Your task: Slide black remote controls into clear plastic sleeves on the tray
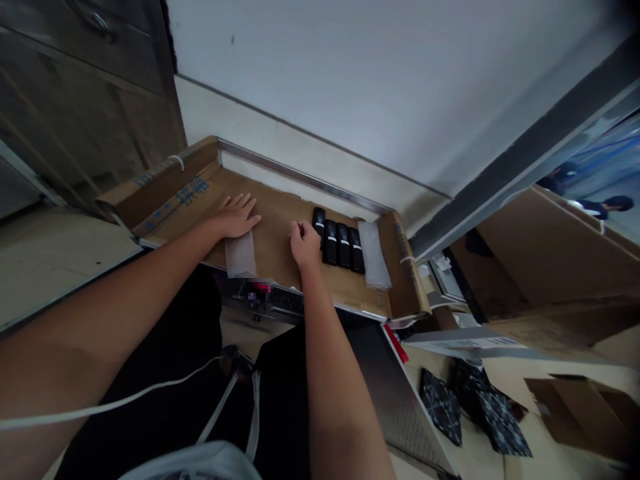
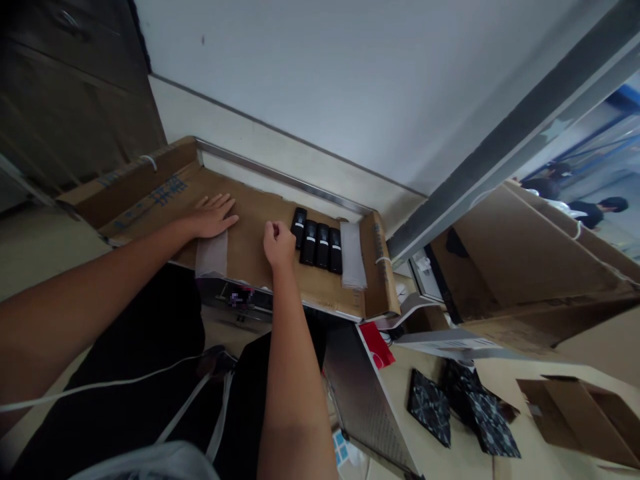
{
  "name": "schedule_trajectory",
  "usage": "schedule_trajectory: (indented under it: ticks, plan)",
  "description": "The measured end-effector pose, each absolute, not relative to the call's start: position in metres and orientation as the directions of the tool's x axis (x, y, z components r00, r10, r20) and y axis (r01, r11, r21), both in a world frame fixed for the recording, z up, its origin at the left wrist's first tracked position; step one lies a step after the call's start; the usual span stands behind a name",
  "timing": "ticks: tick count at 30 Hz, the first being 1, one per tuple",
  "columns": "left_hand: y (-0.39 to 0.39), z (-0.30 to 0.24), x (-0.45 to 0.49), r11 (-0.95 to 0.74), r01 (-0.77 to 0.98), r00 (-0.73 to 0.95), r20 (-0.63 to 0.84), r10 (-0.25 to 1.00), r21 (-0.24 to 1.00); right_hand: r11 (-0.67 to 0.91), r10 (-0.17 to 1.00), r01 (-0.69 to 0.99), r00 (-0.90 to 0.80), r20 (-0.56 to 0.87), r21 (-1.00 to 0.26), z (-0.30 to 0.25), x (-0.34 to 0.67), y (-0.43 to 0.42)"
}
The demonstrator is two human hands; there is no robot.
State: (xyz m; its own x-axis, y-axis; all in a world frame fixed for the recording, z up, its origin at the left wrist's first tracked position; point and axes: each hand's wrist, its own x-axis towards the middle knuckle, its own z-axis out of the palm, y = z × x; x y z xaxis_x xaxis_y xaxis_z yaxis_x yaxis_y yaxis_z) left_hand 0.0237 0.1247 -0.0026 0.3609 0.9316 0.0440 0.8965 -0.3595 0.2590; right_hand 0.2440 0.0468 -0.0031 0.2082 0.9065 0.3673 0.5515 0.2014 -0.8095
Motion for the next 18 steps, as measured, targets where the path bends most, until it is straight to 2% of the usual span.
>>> schedule_trajectory:
  ticks: [2, 5, 9, 15, 18]
  plan:
    - [0.126, 0.004, 0.026, -0.336, 0.919, 0.347, -0.019, 0.938, 0.206, 0.198, 0.906, 0.534, 0.220, 0.361, -0.822, -0.004, 0.245, 0.048]
    - [0.120, 0.015, 0.029, -0.318, 0.932, 0.323, 0.000, 0.946, 0.172, 0.211, 0.903, 0.524, 0.219, 0.369, -0.826, -0.005, 0.245, 0.050]
    - [0.102, 0.012, 0.034, -0.299, 0.939, 0.308, -0.030, 0.951, 0.168, 0.208, 0.904, 0.544, 0.210, 0.372, -0.813, -0.006, 0.246, 0.050]
    - [0.075, 0.005, 0.038, -0.337, 0.925, 0.324, 0.100, 0.941, 0.177, 0.203, 0.907, 0.540, 0.212, 0.365, -0.817, -0.005, 0.245, 0.050]
    - [0.063, 0.004, 0.042, -0.316, 0.930, 0.315, 0.036, 0.948, 0.188, 0.208, 0.908, 0.536, 0.206, 0.365, -0.818, -0.005, 0.244, 0.050]
